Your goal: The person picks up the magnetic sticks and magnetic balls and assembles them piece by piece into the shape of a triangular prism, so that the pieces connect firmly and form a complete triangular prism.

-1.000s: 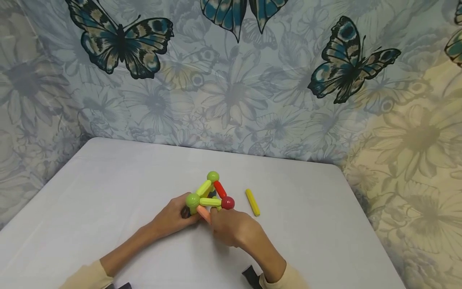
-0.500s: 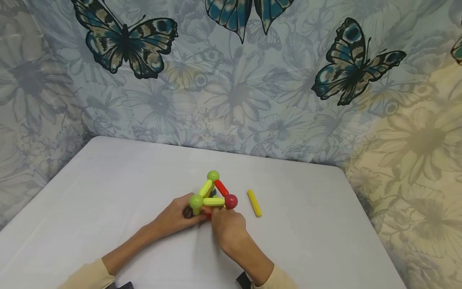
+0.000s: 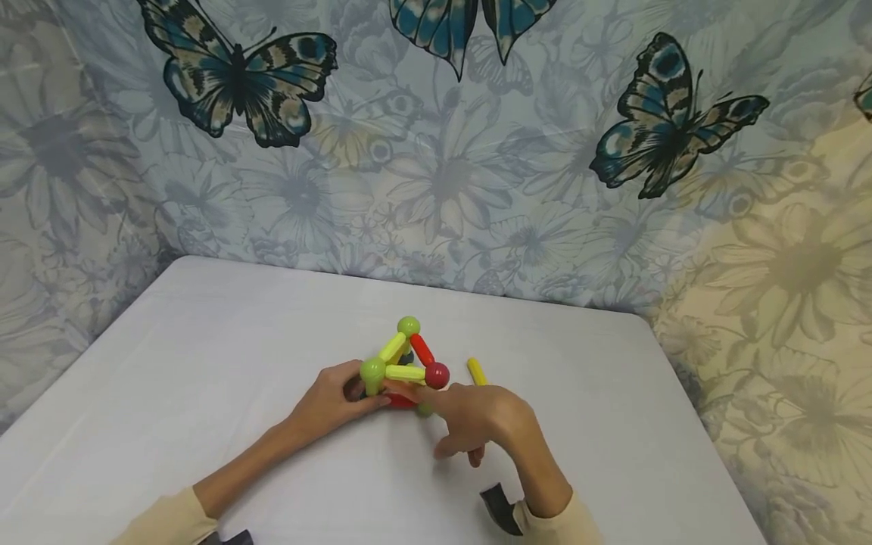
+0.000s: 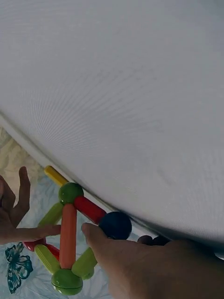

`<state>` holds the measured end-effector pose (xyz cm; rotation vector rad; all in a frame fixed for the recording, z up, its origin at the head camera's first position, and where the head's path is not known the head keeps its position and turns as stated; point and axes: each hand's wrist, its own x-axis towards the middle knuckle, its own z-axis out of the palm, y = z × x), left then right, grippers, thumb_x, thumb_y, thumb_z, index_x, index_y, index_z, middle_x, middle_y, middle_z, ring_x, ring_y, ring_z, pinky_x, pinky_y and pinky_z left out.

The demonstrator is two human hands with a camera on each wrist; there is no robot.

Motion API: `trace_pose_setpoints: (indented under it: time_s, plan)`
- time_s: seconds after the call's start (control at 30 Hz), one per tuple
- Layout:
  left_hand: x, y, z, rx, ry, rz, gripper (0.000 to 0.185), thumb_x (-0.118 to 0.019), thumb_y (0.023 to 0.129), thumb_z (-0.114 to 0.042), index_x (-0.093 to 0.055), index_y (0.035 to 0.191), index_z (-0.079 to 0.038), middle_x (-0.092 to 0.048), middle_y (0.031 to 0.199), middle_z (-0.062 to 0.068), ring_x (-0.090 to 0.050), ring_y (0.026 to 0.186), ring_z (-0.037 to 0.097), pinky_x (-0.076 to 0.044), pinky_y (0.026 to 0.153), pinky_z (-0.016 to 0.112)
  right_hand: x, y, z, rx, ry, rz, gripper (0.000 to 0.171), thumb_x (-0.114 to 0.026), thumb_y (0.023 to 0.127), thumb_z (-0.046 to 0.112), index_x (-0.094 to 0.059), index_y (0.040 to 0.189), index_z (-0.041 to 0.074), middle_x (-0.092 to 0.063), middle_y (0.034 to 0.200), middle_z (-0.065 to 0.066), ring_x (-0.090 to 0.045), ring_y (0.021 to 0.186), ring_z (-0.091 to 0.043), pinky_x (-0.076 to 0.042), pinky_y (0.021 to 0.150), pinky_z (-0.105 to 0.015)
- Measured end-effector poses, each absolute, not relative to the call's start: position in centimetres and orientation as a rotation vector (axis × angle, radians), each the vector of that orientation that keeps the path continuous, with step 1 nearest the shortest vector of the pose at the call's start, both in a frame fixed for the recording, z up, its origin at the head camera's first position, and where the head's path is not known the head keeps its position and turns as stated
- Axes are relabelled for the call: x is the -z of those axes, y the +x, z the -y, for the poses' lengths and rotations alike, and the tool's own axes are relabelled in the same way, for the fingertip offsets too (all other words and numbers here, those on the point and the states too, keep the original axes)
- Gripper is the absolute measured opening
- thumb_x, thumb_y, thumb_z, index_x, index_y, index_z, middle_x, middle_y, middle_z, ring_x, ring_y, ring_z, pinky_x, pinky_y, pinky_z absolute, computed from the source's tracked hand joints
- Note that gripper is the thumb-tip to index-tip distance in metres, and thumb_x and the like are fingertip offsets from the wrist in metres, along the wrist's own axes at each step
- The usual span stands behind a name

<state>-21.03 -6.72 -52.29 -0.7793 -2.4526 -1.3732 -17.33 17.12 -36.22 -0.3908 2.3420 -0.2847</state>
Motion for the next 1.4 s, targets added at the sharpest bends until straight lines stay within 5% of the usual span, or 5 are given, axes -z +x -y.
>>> trace_pose_setpoints:
  time_s: [0.2,0.7,1.03,1.27,1.4]
  plan:
    - [52.0,-21.2,6.5,1.422,-0.586,2.483,0.040,-0.087,0.085,-0.031,-0.052,0.072,-0.018,-0.041,0.061,-0.013,-0.038,0.058,-0.002,-0.031,0.055,0.016,36.1,-17.9,-18.3,0.221,-0.397,-2.344,0.037,-0.085,0.087,0.019,-0.072,0.121,0.013,-0.071,0.075,0.000,-0.072,0.064,-0.026,-0.052,0.074,-0.038]
    - [52.3,-21.1,6.9,1.228,-0.934,2.576,0.063,-0.091,0.079,-0.043,-0.065,0.130,-0.016,-0.070,0.122,-0.004,-0.065,0.112,0.010,-0.056,0.100,0.031,39.1,-20.5,-17.6,0.302,-0.736,-2.098,0.085,-0.083,0.090,0.019,-0.038,0.161,0.030,-0.068,0.086,0.012,-0.067,0.075,-0.005,-0.052,0.077,-0.021]
    - [51.8,-20.9,6.8,1.273,-0.834,2.615,0.038,-0.076,0.096,-0.023,-0.067,0.130,-0.009,-0.073,0.119,0.002,-0.066,0.107,0.014,-0.058,0.095,0.033,37.2,-20.9,-21.5,0.298,-0.465,-2.330,0.011,-0.070,0.097,0.014,-0.071,0.090,0.006,-0.070,0.072,-0.005,-0.068,0.063,-0.018,-0.054,0.064,-0.029]
    - [51.8,-20.9,7.0,1.222,-0.843,2.645,0.038,-0.071,0.099,-0.026,-0.066,0.135,-0.012,-0.071,0.127,0.000,-0.063,0.112,0.015,-0.056,0.097,0.036,39.7,-22.9,-22.6,0.139,-0.077,-2.521,0.059,-0.072,0.099,0.021,-0.045,0.147,0.000,-0.060,0.092,-0.008,-0.061,0.071,-0.021,-0.048,0.063,-0.029]
    - [51.9,-20.9,6.8,1.256,-0.844,2.642,0.038,-0.072,0.098,-0.027,-0.067,0.132,-0.011,-0.073,0.123,0.000,-0.065,0.110,0.014,-0.057,0.096,0.035,40.7,-23.4,-22.8,0.129,-0.150,-2.518,0.038,-0.063,0.101,0.005,-0.052,0.136,0.000,-0.058,0.084,-0.010,-0.055,0.065,-0.019,-0.045,0.062,-0.028]
